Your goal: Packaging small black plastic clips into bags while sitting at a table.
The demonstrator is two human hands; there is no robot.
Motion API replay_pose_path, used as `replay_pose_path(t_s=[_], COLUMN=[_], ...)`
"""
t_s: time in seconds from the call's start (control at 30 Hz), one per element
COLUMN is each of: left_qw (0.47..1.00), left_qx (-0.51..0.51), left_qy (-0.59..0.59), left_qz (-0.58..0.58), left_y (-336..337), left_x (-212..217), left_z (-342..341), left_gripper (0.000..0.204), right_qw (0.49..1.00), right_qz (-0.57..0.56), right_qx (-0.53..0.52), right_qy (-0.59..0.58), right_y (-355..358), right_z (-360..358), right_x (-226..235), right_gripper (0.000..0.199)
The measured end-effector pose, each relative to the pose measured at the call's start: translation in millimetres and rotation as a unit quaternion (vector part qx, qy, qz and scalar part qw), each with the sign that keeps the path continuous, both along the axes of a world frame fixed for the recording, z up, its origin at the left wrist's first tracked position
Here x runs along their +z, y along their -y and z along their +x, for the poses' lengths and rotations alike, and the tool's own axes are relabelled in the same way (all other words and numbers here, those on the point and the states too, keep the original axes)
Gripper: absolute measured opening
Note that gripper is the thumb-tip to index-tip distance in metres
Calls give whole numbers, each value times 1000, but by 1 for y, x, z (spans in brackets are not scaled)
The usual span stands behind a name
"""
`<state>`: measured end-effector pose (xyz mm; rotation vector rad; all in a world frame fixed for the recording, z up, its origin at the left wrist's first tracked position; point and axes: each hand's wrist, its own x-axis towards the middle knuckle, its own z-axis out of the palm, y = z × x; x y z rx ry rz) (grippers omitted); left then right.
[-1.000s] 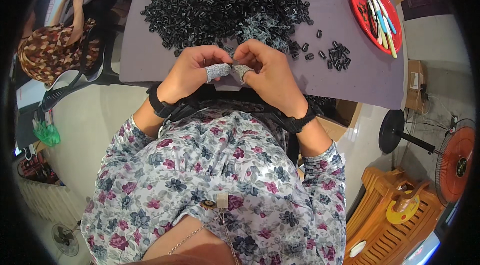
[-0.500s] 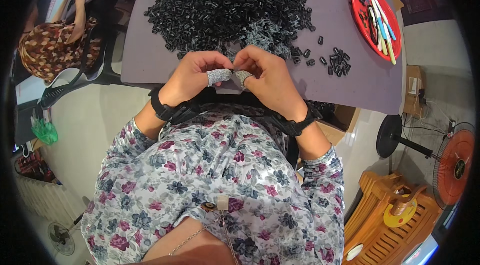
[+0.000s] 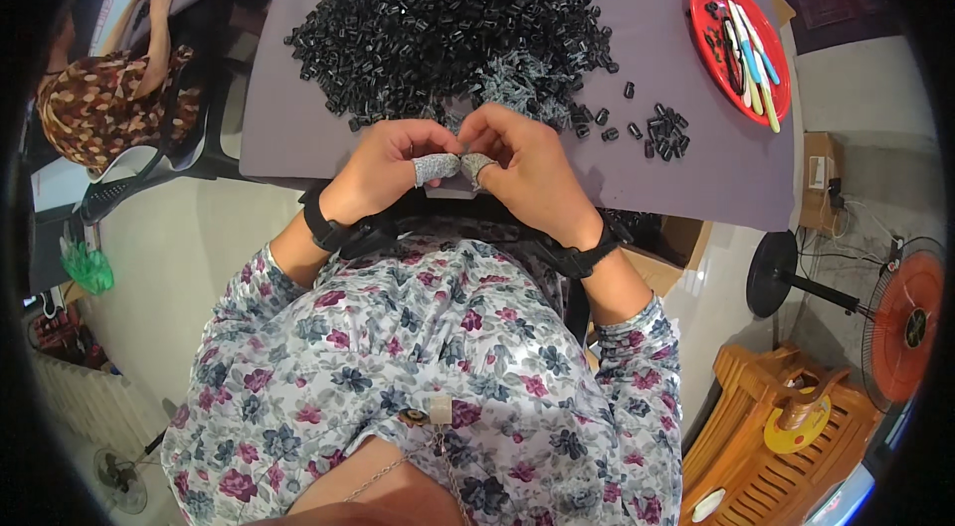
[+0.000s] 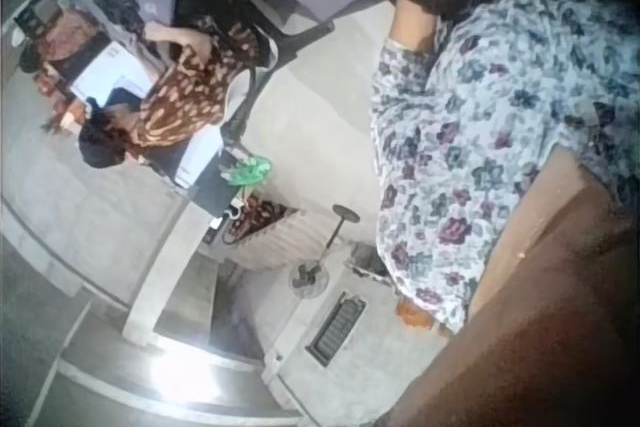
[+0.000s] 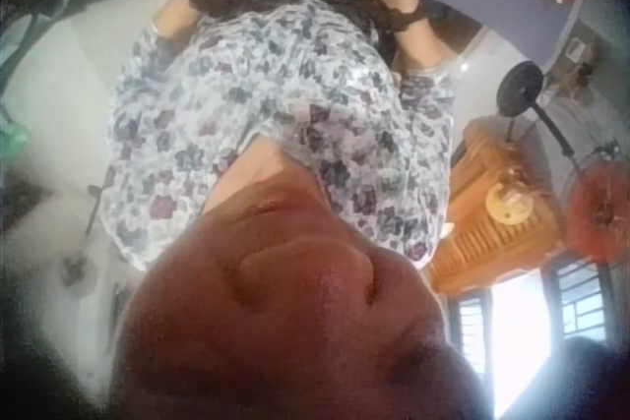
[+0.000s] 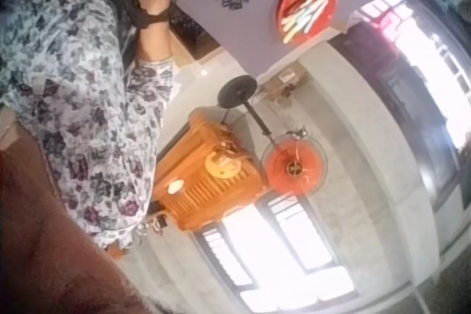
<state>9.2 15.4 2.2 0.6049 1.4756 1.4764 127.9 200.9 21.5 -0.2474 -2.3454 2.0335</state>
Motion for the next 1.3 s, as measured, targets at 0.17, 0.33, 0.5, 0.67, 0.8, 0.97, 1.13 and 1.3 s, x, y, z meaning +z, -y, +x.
replay_pose_path(t_s=[0.17,0.33,0.5,0.67,0.8,0.97,1.13,1.3], left_qw=[1000,999,1000,999,999,998,996,996], left_qx=[1,-1,2,-3,8,47,52,49], left_qy=[-4,2,-21,-42,-46,17,53,54], left_qz=[9,35,18,11,20,46,48,52], left_y=[-2,-2,-1,-1,2,1,0,-1], left_x=[1,-4,-1,-7,-7,-5,-5,-3], left_z=[-3,-5,-2,1,0,-3,-2,-1], left_gripper=[29,15,21,18,15,15,15,15], right_qw=[999,1000,1000,1000,1000,998,999,999], right_qz=[-21,-13,19,25,-14,-46,-52,-51], right_qx=[-9,-2,3,9,6,-22,0,-4], right_qy=[-32,-7,-10,-4,-8,-26,-7,-4], right_y=[-1,-6,-4,-3,-3,-3,-7,-7], right_z=[-2,-3,-3,-3,-7,-11,-8,-6], right_x=[2,2,0,-3,-1,3,1,-1], right_gripper=[25,25,24,23,25,29,31,33])
